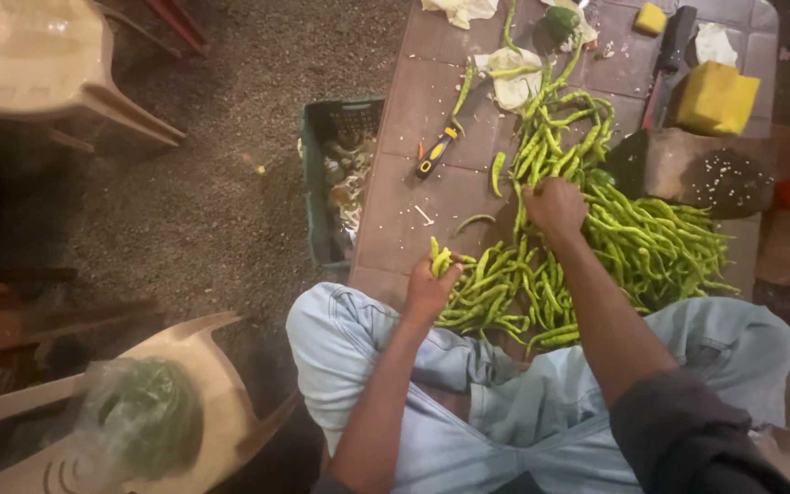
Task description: The person snaps the stems off green chilies by hand, tossing the stems into a crate and piling the chilies on a table.
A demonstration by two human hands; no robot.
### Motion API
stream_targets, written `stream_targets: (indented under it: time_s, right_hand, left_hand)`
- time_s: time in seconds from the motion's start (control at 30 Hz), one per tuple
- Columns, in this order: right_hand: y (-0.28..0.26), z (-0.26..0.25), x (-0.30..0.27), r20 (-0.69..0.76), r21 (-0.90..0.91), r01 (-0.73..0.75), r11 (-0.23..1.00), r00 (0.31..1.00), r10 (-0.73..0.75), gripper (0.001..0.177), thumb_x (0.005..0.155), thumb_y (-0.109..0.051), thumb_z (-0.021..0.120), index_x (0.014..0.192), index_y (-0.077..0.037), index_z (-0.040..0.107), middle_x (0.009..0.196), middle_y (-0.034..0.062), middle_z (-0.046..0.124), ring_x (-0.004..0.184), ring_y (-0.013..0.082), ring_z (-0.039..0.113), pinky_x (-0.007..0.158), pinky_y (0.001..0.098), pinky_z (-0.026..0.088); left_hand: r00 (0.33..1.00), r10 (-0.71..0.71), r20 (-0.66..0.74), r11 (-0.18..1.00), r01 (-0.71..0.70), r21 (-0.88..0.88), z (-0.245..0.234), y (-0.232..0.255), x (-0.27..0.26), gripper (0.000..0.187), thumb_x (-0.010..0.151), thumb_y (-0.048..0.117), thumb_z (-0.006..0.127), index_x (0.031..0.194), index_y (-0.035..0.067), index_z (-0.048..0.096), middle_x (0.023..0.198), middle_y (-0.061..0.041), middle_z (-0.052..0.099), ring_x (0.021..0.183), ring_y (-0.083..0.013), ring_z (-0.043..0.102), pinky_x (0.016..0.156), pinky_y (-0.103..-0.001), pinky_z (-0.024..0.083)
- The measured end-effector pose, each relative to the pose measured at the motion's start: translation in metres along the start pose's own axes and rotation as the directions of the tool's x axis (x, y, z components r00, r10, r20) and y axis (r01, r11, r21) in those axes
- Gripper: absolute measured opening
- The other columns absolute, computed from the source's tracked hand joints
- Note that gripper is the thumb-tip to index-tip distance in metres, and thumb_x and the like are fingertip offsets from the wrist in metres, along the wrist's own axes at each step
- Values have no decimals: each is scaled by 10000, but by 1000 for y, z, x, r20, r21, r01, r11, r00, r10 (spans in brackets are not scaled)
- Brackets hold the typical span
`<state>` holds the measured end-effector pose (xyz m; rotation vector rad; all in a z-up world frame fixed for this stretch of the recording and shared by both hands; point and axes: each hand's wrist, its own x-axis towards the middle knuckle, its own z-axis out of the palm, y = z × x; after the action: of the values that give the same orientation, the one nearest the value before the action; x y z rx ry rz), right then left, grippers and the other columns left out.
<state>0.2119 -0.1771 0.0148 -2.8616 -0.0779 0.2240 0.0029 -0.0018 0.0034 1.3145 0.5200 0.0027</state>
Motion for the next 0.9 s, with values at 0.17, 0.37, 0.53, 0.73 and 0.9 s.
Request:
stream_targets:
  time_s: [0.17,0.37,0.53,0.73,0.9]
  right_hand:
    - [2,-14,-73,30,316,29,948,999,-41,436,1041,-382,613,852,-5,726,717,212,678,610,346,620,612,481,489]
    - [-26,-26,-231,43,369,279,887,948,-316,312,900,-337,682,782,-49,714,675,178,685,570,333,630,548,452,486]
    - [-22,-40,-231,199,649,6,761,964,-177,300,969,-300,629,951,-46,788,694,90,709,590,158,601,551,373,499]
    - [-23,-74,-181,293,719,119,684,842,-454,354,983,-317,684,1012,19,791,832,18,753,760,77,632,661,280,529]
    - [-22,-72,-182,427,722,-22,691,801,-420,254,946,-279,733,989,-30,763,819,21,725,729,104,626,624,331,515]
  left_hand:
    - [998,-43,39,999,44,-14,4,25,-10,221,931,220,723,1070,56,774,910,19,743,824,-67,642,748,-272,520]
    - [980,-132,147,990,124,60,8,21,-20,364,1015,372,667,1027,38,811,747,30,598,698,-69,526,626,-280,428]
    - [954,-3,301,997,-21,78,-1,23,-36,327,996,377,674,937,57,706,774,67,594,714,-47,497,617,-269,431]
    - [844,-35,535,986,-58,156,-16,48,-50,303,1026,353,678,934,65,697,774,80,549,712,-40,468,598,-262,399]
    - [804,-31,593,998,-11,67,-20,49,-61,224,980,322,693,1031,107,730,801,101,570,729,-11,477,608,-242,398]
